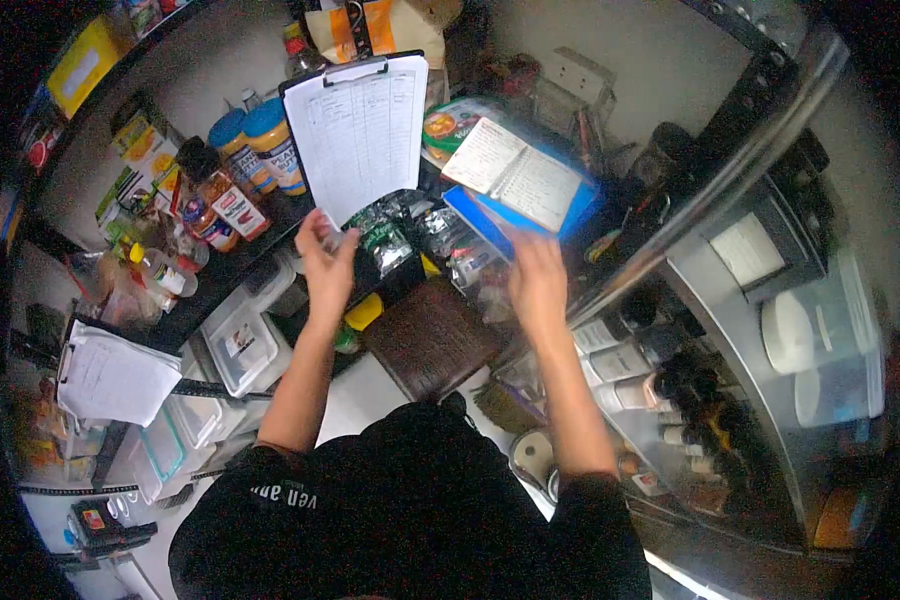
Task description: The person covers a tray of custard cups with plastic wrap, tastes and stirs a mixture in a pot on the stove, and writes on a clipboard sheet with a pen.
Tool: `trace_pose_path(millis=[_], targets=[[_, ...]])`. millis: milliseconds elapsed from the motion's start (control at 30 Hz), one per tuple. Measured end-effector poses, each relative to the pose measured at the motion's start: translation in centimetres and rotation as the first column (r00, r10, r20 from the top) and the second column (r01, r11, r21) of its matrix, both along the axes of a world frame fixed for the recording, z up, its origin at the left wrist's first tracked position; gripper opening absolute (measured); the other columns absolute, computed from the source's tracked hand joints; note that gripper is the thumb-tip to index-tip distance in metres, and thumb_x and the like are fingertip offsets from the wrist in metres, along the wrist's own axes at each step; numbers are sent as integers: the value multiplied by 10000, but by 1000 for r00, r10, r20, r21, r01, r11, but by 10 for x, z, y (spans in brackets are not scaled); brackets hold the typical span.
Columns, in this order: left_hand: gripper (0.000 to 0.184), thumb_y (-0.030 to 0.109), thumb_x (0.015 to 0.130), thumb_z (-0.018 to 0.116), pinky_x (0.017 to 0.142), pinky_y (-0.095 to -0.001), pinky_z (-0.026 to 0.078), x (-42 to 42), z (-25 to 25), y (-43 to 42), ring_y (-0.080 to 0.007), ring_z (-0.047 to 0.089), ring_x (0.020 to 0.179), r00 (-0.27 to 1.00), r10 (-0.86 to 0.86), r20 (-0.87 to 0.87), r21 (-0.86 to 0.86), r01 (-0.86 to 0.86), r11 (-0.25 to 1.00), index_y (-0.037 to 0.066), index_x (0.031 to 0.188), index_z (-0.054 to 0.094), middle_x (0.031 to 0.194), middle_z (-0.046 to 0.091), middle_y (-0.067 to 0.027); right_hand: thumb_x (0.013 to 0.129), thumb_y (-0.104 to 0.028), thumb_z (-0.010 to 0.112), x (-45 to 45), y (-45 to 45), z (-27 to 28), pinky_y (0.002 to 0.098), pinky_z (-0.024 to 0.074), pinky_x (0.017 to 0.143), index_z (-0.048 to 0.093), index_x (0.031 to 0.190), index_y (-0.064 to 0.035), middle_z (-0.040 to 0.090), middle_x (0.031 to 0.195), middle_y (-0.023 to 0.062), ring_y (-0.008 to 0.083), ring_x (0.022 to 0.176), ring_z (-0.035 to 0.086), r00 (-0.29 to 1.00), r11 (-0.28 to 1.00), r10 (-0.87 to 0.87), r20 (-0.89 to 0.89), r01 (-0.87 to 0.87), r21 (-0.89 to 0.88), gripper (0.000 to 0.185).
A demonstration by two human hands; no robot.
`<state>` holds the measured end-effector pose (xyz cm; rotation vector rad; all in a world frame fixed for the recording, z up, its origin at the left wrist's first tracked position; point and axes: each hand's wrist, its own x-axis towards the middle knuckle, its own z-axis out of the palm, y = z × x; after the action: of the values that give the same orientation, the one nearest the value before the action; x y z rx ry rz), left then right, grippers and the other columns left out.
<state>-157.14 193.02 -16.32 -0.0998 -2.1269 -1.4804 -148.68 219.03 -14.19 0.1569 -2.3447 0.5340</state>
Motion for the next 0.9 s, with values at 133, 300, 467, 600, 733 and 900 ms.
trace_pose_path(millis=[133,300,467,600,733,900], targets=[[567,151,819,634,966,-360,340,-45,-7,-29,-288,436,1111,994,106,-23,7,-106,994,-60,1264,354,1221,397,-200,723,-11,502,-118,33,18,422,462,810,616,925,-1,607,943,159,341,939,554,1000,974,-9,12,6,226,232],[519,298,906,512,952,-355,358,-103,8,-51,-286,476,1123,997,-23,78,84,17,996,-43,1277,386,1218,476,-234,737,-74,525,-185,48,-18,396,469,803,640,763,-45,637,875,110,313,898,577,895,872,-247,371,38,488,121],[594,392,896,519,917,-346,392,-130,21,-54,-291,522,1073,991,-110,75,79,104,991,-88,1230,416,1171,524,-252,733,-56,502,-168,41,12,384,492,805,622,767,-48,617,892,123,310,968,573,897,800,-37,440,-237,551,125],[498,348,893,537,866,-341,426,-160,-4,-68,-272,578,985,983,-173,69,-23,175,984,-85,1137,499,1049,603,-219,734,-61,533,-176,42,19,380,487,799,572,873,-43,597,946,139,295,960,574,961,789,94,262,-232,569,145],[369,304,924,490,722,-359,449,-183,-27,-74,-224,596,760,938,-339,-73,-19,339,941,-50,912,597,808,639,-147,822,-91,487,-154,-4,63,419,463,832,498,1076,-29,565,1040,172,346,935,570,997,993,81,-7,-80,81,262],[500,400,941,424,720,-324,445,-154,-1,-86,-185,590,755,935,-337,113,98,327,940,-53,877,624,798,647,-130,795,-6,378,-109,-53,117,360,395,947,437,1291,-70,556,1169,195,312,1107,534,983,914,184,22,-163,-372,504]])
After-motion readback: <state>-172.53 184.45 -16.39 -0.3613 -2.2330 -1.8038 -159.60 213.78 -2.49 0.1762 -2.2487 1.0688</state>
